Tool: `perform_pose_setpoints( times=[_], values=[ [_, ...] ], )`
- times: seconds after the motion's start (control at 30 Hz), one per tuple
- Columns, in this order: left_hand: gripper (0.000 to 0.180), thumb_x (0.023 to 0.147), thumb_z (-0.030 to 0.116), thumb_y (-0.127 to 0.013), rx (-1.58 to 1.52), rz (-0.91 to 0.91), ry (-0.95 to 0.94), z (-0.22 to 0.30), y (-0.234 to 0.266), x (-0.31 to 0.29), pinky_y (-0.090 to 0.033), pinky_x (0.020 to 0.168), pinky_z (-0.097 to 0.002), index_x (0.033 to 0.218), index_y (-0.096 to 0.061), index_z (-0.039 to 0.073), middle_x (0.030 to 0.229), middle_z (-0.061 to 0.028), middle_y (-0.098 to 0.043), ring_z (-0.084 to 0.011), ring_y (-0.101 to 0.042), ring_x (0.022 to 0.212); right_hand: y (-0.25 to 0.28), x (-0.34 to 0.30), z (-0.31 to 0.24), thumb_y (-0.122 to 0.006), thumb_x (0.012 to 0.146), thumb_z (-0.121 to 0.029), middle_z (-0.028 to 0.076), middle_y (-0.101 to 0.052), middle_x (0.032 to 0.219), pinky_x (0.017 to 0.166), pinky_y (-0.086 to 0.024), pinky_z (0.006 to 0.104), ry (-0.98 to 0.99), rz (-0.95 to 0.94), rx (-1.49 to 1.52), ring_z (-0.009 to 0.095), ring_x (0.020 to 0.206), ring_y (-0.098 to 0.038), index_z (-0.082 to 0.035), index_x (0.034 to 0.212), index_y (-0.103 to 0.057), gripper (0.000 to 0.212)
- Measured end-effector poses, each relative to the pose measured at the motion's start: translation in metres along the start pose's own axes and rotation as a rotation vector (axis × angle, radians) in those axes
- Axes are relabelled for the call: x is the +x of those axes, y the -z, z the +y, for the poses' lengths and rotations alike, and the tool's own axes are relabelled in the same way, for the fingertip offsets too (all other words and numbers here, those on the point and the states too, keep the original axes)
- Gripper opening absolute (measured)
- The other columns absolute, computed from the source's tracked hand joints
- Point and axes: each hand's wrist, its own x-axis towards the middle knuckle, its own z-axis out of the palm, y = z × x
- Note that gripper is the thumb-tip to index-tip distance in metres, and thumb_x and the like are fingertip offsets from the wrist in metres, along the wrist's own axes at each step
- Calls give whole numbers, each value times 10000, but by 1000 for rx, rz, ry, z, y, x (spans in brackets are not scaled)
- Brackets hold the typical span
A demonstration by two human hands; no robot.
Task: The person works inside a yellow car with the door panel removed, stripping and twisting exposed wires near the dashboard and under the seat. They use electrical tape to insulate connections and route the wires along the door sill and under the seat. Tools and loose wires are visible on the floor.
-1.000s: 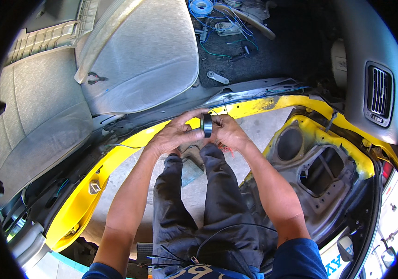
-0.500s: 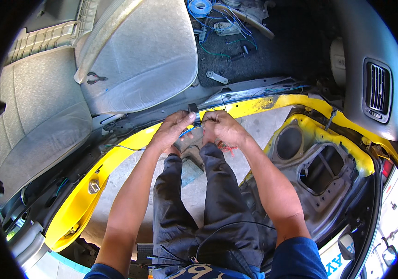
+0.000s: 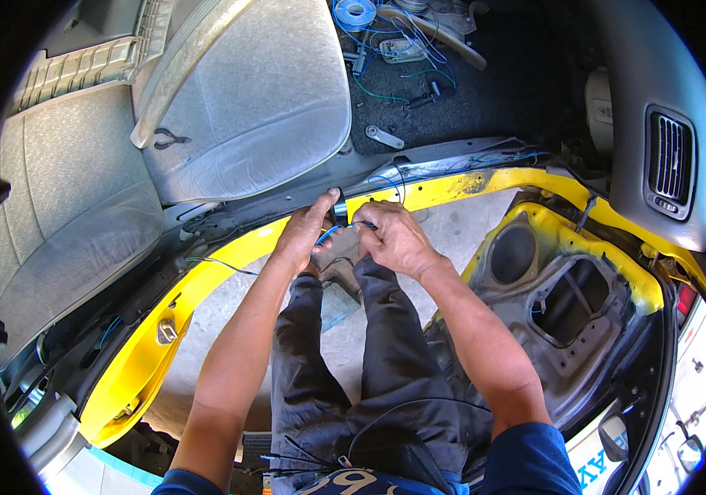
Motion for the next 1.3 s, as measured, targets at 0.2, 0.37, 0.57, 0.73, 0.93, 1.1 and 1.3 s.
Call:
perform_pose_setpoints(
  times=[0.2,0.37,0.57,0.73,0.93,1.1,1.3],
  values=[
    [670,866,711,-649,34,-22,8,7,3,3,-361,478,-259,926,-668,44,749,-63,-639,-117,-525,566,0,-2,-7,-768,835,-174,161,-676,848,830,-492,446,-133,15,-45,348,848,-652,-14,938,-662,218],
    [708,884,721,-639,85,-25,1,7,0,6,-503,561,-281,989,-646,21,813,-47,-575,-142,-604,720,-7,-1,-8,-801,819,-206,137,-686,815,681,-501,405,-59,140,-171,318,735,-651,-3,987,-687,287],
    [718,897,737,-610,15,-49,-62,3,-1,5,-515,616,-294,916,-614,19,842,-54,-561,-151,-588,735,-8,-1,1,-795,821,-194,147,-686,791,661,-510,393,-212,120,132,296,705,-667,-10,934,-716,230],
    [699,919,713,-597,52,-69,-61,5,1,6,-507,620,-293,952,-628,16,855,-55,-553,-152,-578,763,-5,1,1,-784,824,-180,155,-667,730,685,-516,402,-112,135,50,302,695,-668,-11,888,-739,185],
    [668,917,677,-622,47,-67,-96,6,-2,3,-471,612,-296,983,-641,12,886,-70,-592,-155,-578,760,-6,7,-4,-772,852,-232,182,-698,778,682,-521,411,-349,121,75,340,685,-672,-11,886,-739,227],
    [684,936,629,-627,112,-102,-134,11,0,0,-534,714,-310,1201,-650,-1,990,-89,-632,-175,-597,868,-8,9,0,-718,866,-217,166,-710,774,683,-519,380,-484,88,169,246,661,-661,-10,857,-738,208],
    [752,948,468,-676,81,-233,-236,5,0,-1,-501,720,-278,1529,-450,47,1124,-78,-657,-128,-579,857,-10,11,27,-679,806,-96,5,-697,784,773,-449,271,-613,75,649,102,777,-571,-23,870,-762,129]
  ],
)
